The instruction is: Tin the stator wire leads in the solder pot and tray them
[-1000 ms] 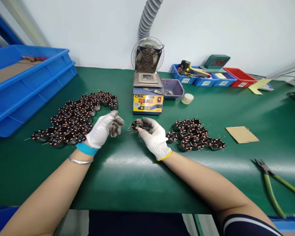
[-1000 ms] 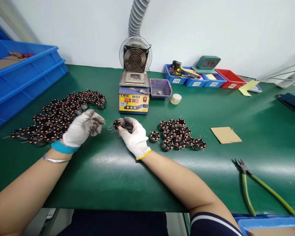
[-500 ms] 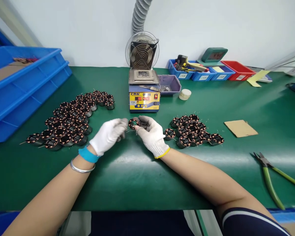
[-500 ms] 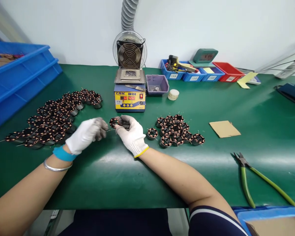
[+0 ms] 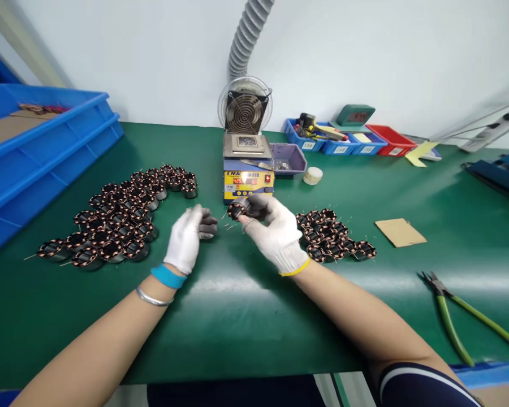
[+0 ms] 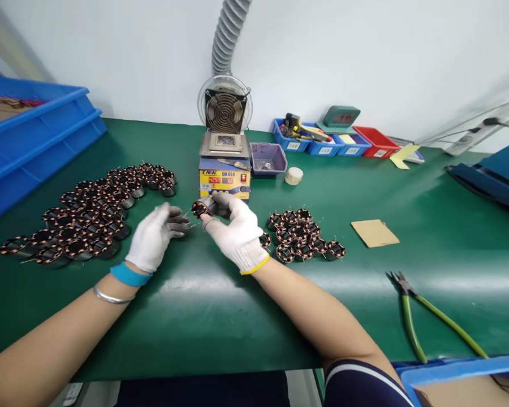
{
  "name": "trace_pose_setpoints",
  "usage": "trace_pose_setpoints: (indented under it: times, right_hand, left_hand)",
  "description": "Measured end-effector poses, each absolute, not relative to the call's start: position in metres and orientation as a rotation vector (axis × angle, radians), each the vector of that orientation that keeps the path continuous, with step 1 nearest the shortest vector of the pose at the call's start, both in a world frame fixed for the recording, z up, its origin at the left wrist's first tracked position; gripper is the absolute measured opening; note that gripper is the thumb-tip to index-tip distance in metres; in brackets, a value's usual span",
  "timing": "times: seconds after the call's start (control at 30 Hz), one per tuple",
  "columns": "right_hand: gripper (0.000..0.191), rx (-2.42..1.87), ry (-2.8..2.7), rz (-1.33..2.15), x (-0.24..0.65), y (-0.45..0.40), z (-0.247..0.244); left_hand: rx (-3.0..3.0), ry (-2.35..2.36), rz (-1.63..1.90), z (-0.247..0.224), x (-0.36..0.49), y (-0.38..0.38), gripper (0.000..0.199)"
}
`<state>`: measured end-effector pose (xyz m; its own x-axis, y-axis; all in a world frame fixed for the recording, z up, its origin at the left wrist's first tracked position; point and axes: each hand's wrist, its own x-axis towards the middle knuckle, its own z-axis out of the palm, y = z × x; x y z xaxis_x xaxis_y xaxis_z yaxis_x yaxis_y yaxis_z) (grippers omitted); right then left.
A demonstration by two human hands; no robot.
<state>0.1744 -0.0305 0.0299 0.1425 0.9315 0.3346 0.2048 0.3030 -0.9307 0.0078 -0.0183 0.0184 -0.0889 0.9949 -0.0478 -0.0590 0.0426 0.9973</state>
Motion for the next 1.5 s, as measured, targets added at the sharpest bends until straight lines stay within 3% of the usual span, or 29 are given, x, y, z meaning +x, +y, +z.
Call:
trace_pose_setpoints:
  times: [0.23,0.4,0.7,1.17,1.37,1.5]
  right_hand:
    - [0.041,-1.584,-1.770,-0.099,0.218,0.087,0.123]
    - [0.044,-1.968,-1.951,-0.399,0.217,0.156,0.151]
    - [0.039,-2.101,-2.104,-0.622,0.210,0.180,0.129]
    - [0.041,-1.977,-2.019,-0.407,0.213,0.176,0.138]
    - [0.030,-1.738,-1.832,0.028,0.210,0.137,0.141]
    - [0.041,-1.614,-1.781,0.435,0.185,0.085,0.109]
  left_hand:
    - [2.445,1.539,0.562,-0.004,0.025,-0.027,0.046]
    - [2.540,1.532,0.432,-0.005,0.024,-0.027,0.052]
    - [2.518,1.522,0.453,-0.007,0.024,-0.026,0.051]
    - [2.487,1.494,0.504,-0.006,0.024,-0.026,0.050]
    - [2.330,1.528,0.628,-0.002,0.027,-0.022,0.058]
    - [1.997,1.552,0.904,0.002,0.028,-0.020,0.062]
